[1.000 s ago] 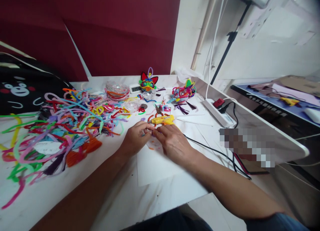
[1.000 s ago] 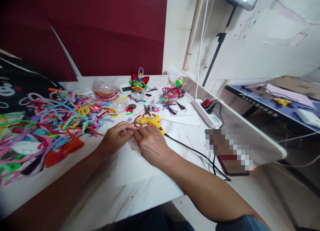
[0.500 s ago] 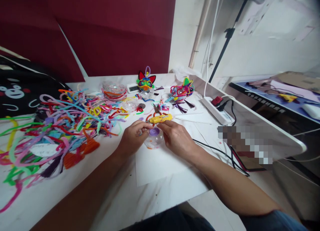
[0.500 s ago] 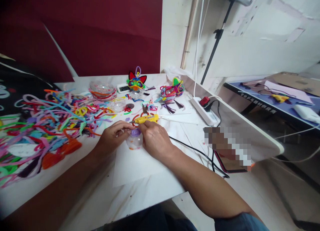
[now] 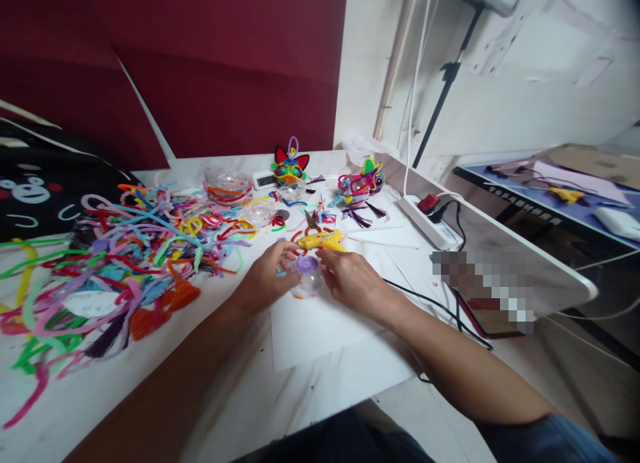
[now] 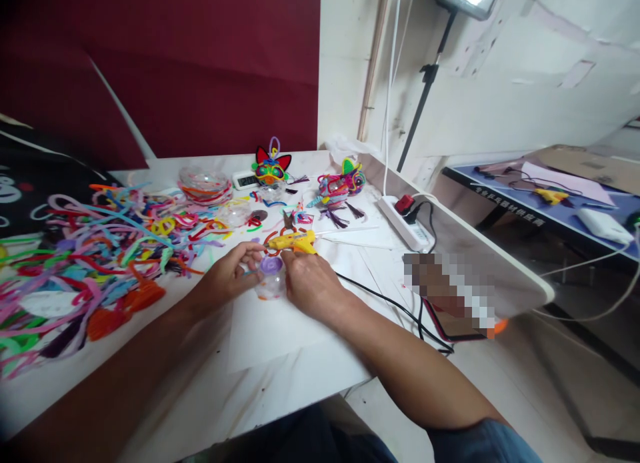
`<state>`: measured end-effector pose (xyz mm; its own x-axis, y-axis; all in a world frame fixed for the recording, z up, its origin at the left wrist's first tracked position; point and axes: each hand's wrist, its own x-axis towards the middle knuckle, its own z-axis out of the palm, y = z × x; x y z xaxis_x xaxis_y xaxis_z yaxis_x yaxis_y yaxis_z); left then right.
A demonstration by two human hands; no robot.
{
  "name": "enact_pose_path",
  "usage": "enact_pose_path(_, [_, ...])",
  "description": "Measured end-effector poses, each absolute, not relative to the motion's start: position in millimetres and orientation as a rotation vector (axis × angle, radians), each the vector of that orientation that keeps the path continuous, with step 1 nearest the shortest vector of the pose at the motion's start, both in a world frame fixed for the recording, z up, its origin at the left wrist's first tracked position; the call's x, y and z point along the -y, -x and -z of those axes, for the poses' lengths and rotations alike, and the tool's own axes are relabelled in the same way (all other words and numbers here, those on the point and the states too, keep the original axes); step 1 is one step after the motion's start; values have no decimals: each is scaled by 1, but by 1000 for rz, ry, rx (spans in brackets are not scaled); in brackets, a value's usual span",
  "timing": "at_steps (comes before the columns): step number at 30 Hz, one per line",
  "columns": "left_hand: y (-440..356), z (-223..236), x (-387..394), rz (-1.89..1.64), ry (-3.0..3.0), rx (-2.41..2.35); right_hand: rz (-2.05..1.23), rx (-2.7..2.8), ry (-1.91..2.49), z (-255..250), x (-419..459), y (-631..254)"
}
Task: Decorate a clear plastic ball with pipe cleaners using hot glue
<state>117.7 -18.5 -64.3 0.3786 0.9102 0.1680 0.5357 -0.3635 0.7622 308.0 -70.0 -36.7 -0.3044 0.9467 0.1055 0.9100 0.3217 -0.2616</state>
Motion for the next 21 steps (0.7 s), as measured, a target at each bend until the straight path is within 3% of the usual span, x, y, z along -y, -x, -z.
enact_pose_path(11, [-124, 75, 24, -660, -2246, -1385, -408, 2338, 1716, 32, 73, -304])
enact_pose_path(21, [-97, 37, 13, -329, -2240, -1208, -758, 2026, 1506, 46, 100, -301])
